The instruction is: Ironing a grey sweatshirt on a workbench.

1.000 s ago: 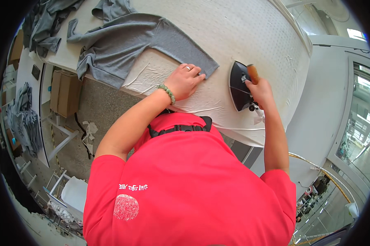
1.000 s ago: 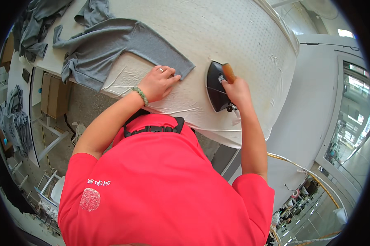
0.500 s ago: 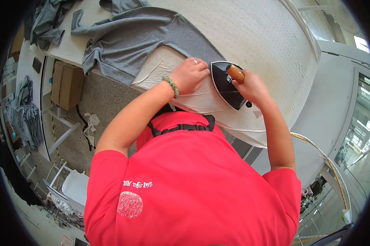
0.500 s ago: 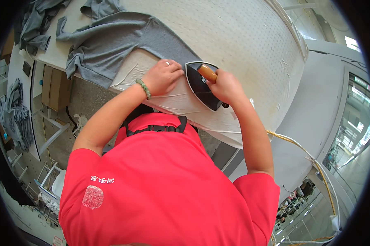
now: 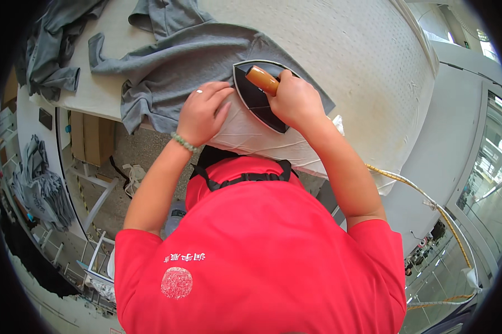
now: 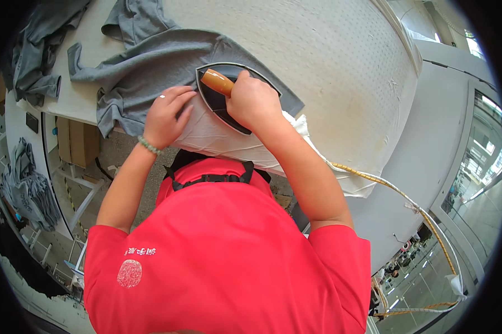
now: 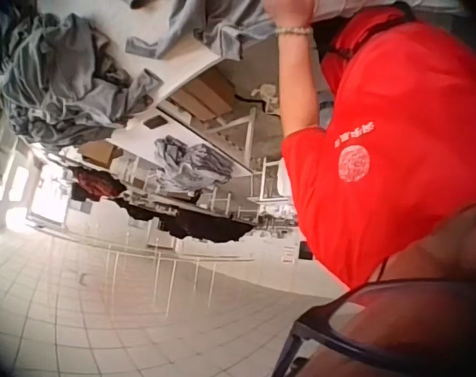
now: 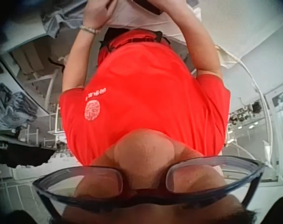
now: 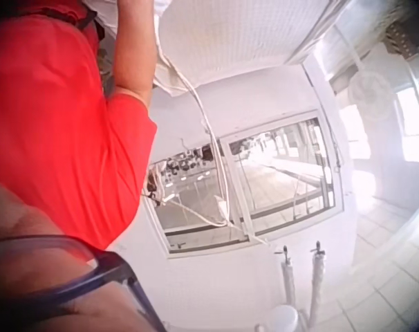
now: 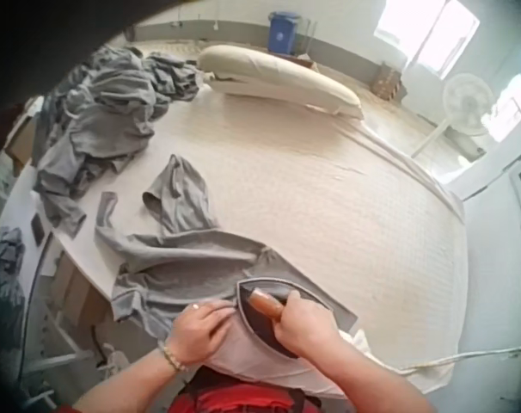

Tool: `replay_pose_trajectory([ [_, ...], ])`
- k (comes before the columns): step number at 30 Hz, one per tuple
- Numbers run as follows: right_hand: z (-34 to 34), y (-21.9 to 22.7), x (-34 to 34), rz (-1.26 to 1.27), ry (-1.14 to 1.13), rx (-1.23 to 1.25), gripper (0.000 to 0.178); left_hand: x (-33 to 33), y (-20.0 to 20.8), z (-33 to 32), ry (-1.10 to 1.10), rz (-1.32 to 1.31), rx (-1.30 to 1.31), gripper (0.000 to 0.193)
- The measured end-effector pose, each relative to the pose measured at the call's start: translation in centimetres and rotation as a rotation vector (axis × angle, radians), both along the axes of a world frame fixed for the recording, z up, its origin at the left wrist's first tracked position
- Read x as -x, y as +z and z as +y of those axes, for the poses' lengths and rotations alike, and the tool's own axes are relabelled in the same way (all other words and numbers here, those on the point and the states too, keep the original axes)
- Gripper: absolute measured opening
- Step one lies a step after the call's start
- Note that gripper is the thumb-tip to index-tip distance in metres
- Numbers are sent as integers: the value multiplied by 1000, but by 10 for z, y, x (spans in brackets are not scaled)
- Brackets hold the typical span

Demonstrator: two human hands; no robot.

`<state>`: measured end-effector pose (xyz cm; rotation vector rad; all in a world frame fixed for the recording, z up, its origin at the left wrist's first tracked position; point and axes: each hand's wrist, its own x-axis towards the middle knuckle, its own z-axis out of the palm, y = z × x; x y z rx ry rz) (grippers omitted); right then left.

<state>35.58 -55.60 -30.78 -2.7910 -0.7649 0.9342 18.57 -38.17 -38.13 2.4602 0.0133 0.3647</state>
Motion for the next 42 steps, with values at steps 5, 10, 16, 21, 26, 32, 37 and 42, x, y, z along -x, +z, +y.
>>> replay_pose_trajectory([
  [5, 18, 3, -7, -72, -257, -43, 43, 12, 30, 94, 329, -87, -8, 24],
  [10, 34, -10, -33, -137, -311, -17, 42, -5, 8, 186, 490, -26, -173, 26],
  [16, 4, -1, -46, -88, -323, 52, 40, -14, -4, 222, 369, 399, -144, 30],
  [21, -146, -20, -63, -154, -693, 85, 36, 3, 3, 230, 290, 536, 2, 29],
  [26, -244, -10, -93, -136, -988, 135, 31, 4, -2, 236, 219, 573, -113, 27],
  [32, -181, -22, -61, -862, -148, -110, 43, -26, 35, 223, 224, 409, -125, 24],
  [37, -142, -84, -18, -583, -179, -340, 19, -85, 116, 200, 193, 242, 122, 25],
  [42, -198, 25, -60, -360, -433, -514, 14, -115, 225, 166, 238, 55, 444, 22],
])
